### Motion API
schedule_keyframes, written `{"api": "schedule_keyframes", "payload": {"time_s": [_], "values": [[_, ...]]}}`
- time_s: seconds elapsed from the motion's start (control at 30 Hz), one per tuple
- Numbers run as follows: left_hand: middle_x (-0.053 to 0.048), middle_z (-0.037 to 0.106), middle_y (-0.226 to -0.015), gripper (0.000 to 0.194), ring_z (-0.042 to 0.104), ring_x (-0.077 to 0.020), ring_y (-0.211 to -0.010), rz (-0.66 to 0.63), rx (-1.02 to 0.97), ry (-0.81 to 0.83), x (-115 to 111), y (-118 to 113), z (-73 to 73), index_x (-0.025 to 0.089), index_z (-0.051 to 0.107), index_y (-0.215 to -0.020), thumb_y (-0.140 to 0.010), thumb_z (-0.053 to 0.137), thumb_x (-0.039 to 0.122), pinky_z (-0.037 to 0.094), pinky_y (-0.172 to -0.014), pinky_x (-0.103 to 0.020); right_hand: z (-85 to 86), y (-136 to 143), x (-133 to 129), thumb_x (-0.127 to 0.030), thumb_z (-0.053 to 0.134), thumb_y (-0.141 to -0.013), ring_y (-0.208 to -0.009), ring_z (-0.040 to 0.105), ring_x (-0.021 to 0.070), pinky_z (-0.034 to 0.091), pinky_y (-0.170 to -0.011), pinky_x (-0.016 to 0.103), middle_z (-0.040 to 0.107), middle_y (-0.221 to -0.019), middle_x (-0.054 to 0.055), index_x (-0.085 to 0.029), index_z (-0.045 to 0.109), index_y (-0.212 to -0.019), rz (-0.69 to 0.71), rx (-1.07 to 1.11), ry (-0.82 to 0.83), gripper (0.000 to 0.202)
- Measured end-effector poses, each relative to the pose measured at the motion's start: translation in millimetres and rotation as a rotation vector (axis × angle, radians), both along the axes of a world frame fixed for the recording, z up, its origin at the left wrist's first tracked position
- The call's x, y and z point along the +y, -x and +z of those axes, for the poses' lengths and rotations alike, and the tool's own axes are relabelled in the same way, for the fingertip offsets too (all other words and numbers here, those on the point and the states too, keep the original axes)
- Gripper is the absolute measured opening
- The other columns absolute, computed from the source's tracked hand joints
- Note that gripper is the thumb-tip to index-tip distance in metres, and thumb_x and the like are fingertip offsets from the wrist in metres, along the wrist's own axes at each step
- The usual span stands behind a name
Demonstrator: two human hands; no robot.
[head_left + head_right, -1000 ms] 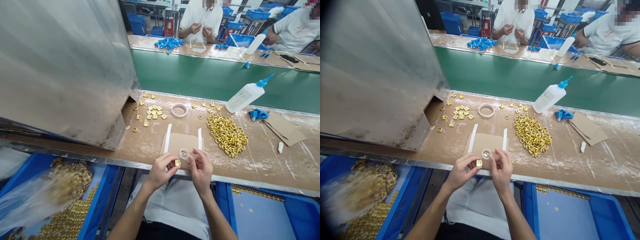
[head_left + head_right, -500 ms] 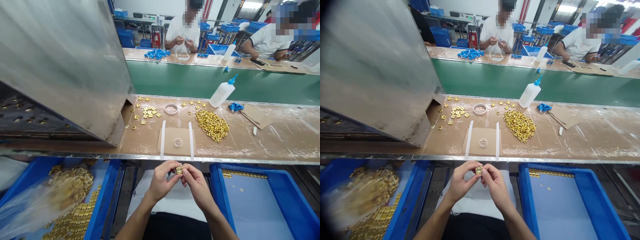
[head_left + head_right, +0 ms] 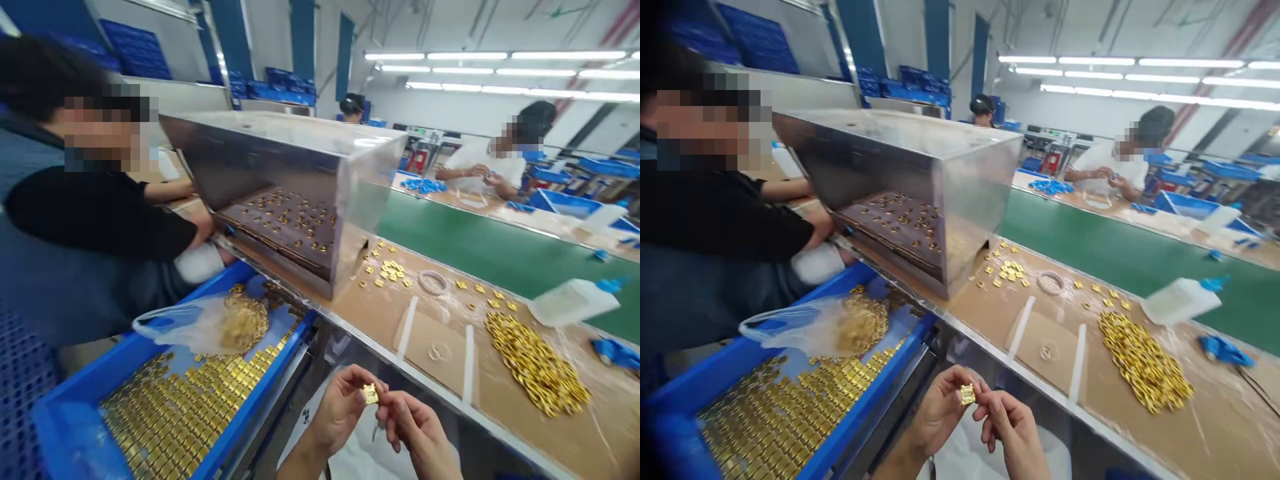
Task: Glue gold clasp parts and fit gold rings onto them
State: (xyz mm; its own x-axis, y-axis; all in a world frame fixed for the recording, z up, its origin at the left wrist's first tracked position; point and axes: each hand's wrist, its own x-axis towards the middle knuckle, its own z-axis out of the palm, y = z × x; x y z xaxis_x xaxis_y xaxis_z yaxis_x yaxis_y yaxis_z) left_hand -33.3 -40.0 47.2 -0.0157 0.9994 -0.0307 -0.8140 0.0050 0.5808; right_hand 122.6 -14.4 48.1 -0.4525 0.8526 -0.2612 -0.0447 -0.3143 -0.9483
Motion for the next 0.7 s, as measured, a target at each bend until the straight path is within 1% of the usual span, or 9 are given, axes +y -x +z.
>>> {"api": "schedule_keyframes", "payload": {"time_s": [0.07,0.13,0.2,0.3,0.4,0.47,0.53,0.6,0.7], "values": [[-0.004,0.072,-0.083,0.041,0.069,-0.015,-0.081,0.105,-0.092,0.07,-9,25,-4.9,0.017,0.076,-0.083,-0.062,0.095,0.046,0.052,-0.075,-0.023,11.1,26,18,-0.069,0.062,-0.089,-0.056,0.059,0.0161,0.046,-0.051,0.026,0.07,-0.077,0.009,-0.015,0.075,-0.095,0.11,-0.082,-0.159,0.055],[-0.002,0.071,-0.082,0.04,0.067,-0.0111,-0.07,0.193,-0.137,0.152,-19,52,-13.1,0.018,0.076,-0.084,-0.061,0.096,0.045,0.049,-0.063,-0.019,30.2,69,41,-0.058,0.057,-0.096,-0.061,0.064,0.0187,0.051,-0.057,0.029,0.071,-0.079,0.008,-0.018,0.073,-0.101,0.204,-0.177,-0.398,0.044],[-0.002,0.071,-0.083,0.04,0.066,-0.01,-0.067,0.282,-0.153,0.223,-30,76,-22.9,0.018,0.076,-0.084,-0.06,0.097,0.041,0.049,-0.06,-0.017,53.9,127,68,-0.043,0.05,-0.102,-0.065,0.066,0.02,0.053,-0.064,0.031,0.073,-0.081,0.007,-0.018,0.071,-0.104,0.278,-0.308,-0.707,0.033],[-0.003,0.071,-0.084,0.039,0.068,-0.0118,-0.071,0.393,-0.168,0.282,-45,103,-34.9,0.017,0.075,-0.084,-0.058,0.099,0.034,0.055,-0.068,-0.019,88.7,226,112,-0.018,0.048,-0.099,-0.095,0.07,0.0229,0.053,-0.086,0.032,0.074,-0.108,0.01,-0.019,0.069,-0.115,0.354,-0.732,-1.088,0.027],[-0.002,0.07,-0.085,0.037,0.07,-0.0145,-0.073,0.479,-0.159,0.31,-57,122,-39.6,0.019,0.073,-0.084,-0.059,0.098,0.033,0.058,-0.07,-0.023,111.5,310,153,-0.011,0.046,-0.099,-0.112,0.066,0.0241,0.05,-0.094,0.032,0.066,-0.131,0.013,-0.019,0.066,-0.127,0.366,-0.82,-1.145,0.035],[-0.002,0.07,-0.084,0.037,0.07,-0.0153,-0.072,0.511,-0.153,0.326,-64,132,-39.8,0.02,0.073,-0.082,-0.059,0.097,0.034,0.057,-0.068,-0.024,117.3,350,175,-0.006,0.04,-0.1,-0.116,0.064,0.0237,0.048,-0.098,0.033,0.063,-0.135,0.015,-0.018,0.066,-0.127,0.381,-0.875,-1.154,0.04],[-0.002,0.07,-0.082,0.037,0.07,-0.0151,-0.07,0.525,-0.154,0.334,-71,139,-39.9,0.02,0.072,-0.08,-0.058,0.098,0.035,0.056,-0.065,-0.023,117.0,376,190,-0.007,0.042,-0.102,-0.12,0.062,0.023,0.048,-0.102,0.036,0.061,-0.138,0.014,-0.018,0.065,-0.129,0.414,-0.923,-1.164,0.037],[-0.002,0.069,-0.081,0.037,0.069,-0.0144,-0.067,0.538,-0.156,0.331,-79,145,-41.6,0.02,0.073,-0.079,-0.057,0.098,0.035,0.054,-0.061,-0.022,114.2,394,198,-0.018,0.053,-0.103,-0.122,0.061,0.0241,0.049,-0.105,0.043,0.061,-0.138,0.012,-0.018,0.063,-0.129,0.457,-0.966,-1.175,0.028],[-0.003,0.07,-0.076,0.037,0.067,-0.012,-0.062,0.566,-0.166,0.339,-88,148,-47.8,0.02,0.074,-0.076,-0.055,0.099,0.036,0.051,-0.057,-0.019,112.9,411,205,-0.034,0.065,-0.099,-0.116,0.063,0.0256,0.054,-0.1,0.049,0.063,-0.132,0.01,-0.017,0.063,-0.125,0.513,-1.017,-1.193,0.032]]}}
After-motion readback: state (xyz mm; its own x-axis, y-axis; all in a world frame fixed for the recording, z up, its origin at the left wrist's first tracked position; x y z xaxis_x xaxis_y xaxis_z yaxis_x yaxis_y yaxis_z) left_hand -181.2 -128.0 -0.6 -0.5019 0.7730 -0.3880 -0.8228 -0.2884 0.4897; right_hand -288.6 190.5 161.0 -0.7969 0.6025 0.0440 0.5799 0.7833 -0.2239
